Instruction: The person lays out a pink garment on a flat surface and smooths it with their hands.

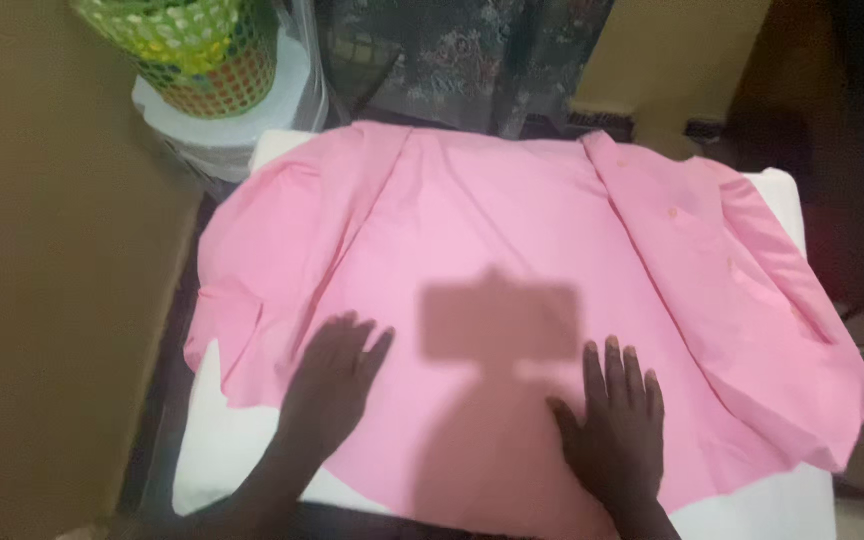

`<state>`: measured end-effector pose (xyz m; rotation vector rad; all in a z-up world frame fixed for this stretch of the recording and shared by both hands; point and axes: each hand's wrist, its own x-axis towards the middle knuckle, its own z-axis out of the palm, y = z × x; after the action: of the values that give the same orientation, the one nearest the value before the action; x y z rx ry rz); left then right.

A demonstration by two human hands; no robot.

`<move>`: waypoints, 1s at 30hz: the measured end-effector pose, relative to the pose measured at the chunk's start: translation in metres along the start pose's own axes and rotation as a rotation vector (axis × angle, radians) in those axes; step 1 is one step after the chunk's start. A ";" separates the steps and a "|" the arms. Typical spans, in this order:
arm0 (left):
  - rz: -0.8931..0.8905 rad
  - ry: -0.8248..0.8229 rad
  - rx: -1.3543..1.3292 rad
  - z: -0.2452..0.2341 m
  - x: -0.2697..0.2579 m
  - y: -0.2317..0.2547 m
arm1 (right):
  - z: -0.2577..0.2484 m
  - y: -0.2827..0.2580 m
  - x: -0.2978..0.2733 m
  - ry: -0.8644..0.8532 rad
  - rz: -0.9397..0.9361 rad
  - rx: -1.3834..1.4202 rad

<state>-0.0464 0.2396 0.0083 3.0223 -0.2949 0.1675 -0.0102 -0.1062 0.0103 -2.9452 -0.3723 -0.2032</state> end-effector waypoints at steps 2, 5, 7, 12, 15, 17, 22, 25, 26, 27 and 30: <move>-0.017 -0.002 -0.171 0.001 -0.012 0.021 | -0.002 0.001 0.001 -0.049 0.000 -0.064; -0.086 0.035 -0.115 -0.012 -0.023 0.028 | -0.002 -0.001 -0.001 -0.044 -0.004 -0.055; -0.104 0.071 -0.099 -0.018 -0.024 0.026 | -0.001 0.002 -0.003 -0.017 -0.012 -0.032; -0.159 0.025 -0.017 -0.016 -0.027 0.029 | 0.007 0.007 -0.010 -0.012 -0.027 -0.021; -0.146 0.034 -0.010 -0.017 -0.031 0.034 | 0.011 0.013 -0.009 -0.032 -0.017 0.016; -0.149 0.067 -0.050 -0.018 -0.030 0.032 | 0.013 -0.001 -0.013 0.074 -0.003 0.153; -0.135 0.095 -0.021 -0.021 -0.026 0.034 | 0.029 -0.104 -0.018 0.189 -0.310 0.360; -0.138 0.120 -0.052 -0.021 -0.026 0.034 | 0.031 -0.132 -0.006 0.077 -0.436 0.398; -0.134 0.127 -0.061 -0.021 -0.026 0.034 | 0.033 -0.130 0.000 0.023 -0.447 0.388; -0.139 0.126 -0.058 -0.021 -0.026 0.034 | 0.038 -0.128 0.004 -0.031 -0.458 0.377; -0.147 0.100 -0.055 -0.019 -0.023 0.033 | 0.046 -0.080 0.007 0.198 -0.395 0.154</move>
<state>-0.0771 0.2141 0.0276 2.9545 -0.0668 0.2925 -0.0188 -0.0198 -0.0222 -2.6418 -0.8918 -0.4866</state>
